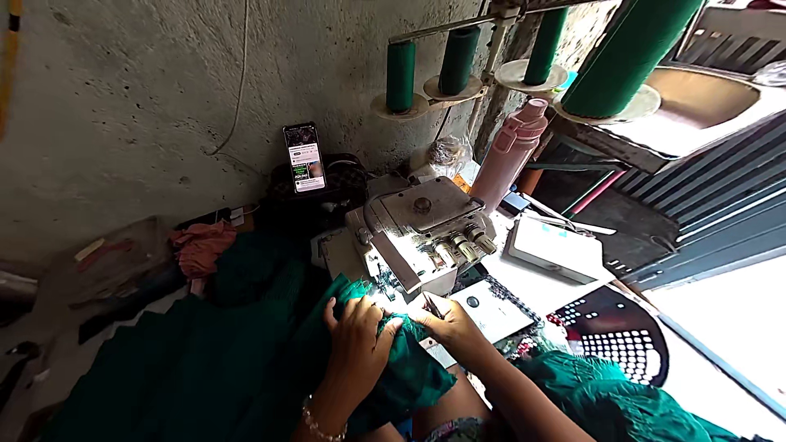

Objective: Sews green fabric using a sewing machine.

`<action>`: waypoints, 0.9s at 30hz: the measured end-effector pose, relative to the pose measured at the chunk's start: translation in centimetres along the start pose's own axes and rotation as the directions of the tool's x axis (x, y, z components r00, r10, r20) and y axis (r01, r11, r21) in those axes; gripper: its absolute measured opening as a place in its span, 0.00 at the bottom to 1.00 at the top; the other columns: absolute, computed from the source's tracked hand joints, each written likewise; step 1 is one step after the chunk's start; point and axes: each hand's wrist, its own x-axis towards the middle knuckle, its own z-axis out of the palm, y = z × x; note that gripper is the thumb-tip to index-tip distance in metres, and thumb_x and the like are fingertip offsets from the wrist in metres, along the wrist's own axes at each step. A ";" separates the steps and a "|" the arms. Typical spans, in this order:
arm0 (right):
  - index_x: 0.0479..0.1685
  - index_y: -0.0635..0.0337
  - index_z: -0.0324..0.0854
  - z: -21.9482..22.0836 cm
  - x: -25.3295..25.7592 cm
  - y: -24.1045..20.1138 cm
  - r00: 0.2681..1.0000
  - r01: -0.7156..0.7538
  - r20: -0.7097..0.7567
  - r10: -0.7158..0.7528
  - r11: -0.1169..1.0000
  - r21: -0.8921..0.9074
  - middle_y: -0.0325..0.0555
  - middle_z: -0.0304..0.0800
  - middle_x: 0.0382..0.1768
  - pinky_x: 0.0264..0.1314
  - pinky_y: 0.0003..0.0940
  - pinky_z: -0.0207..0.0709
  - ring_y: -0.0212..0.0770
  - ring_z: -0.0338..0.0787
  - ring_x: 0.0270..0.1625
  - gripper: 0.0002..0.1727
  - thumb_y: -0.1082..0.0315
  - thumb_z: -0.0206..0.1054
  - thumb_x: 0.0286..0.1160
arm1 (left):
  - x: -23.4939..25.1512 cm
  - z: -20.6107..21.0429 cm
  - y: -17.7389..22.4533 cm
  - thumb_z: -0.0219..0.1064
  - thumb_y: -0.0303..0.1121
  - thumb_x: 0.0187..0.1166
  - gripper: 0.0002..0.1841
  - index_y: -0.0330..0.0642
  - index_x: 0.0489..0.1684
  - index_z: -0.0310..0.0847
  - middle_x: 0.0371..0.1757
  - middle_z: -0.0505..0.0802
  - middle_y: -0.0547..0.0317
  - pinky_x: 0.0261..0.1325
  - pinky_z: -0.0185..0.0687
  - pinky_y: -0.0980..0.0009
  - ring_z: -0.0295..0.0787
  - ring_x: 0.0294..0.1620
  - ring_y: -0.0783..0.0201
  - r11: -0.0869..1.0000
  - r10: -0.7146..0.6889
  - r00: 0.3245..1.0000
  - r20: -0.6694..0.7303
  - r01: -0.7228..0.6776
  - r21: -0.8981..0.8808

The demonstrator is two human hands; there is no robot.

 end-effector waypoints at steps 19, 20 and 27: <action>0.24 0.55 0.83 0.1 0.3 0.5 0.971 0.153 -0.125 -0.206 0.927 -0.342 0.29 0.76 0.22 0.30 0.18 0.66 0.19 0.74 0.26 0.16 0.57 0.63 0.79 | 0.8 1.1 1.5 0.54 0.44 0.81 0.19 0.49 0.22 0.86 0.31 0.92 0.63 0.74 0.52 0.32 0.90 0.51 0.57 0.997 -0.018 0.994 -0.104 0.026 0.077; 0.25 0.55 0.84 0.0 0.3 0.5 0.973 0.140 -0.130 -0.190 0.936 -0.322 0.29 0.77 0.23 0.31 0.17 0.66 0.18 0.74 0.26 0.16 0.57 0.62 0.80 | 0.8 1.2 1.5 0.53 0.43 0.81 0.19 0.49 0.22 0.86 0.30 0.91 0.63 0.74 0.53 0.32 0.90 0.50 0.56 0.996 -0.022 0.994 -0.108 0.031 0.081; 0.39 0.55 0.90 -0.4 -1.0 0.4 0.979 0.161 -0.059 -0.193 0.922 -0.353 0.29 0.87 0.28 0.29 0.15 0.68 0.16 0.74 0.25 0.15 0.53 0.69 0.75 | 0.8 1.3 1.5 0.53 0.44 0.83 0.20 0.48 0.25 0.88 0.34 0.91 0.60 0.68 0.61 0.39 0.89 0.46 0.58 0.995 -0.038 0.987 -0.154 0.051 0.083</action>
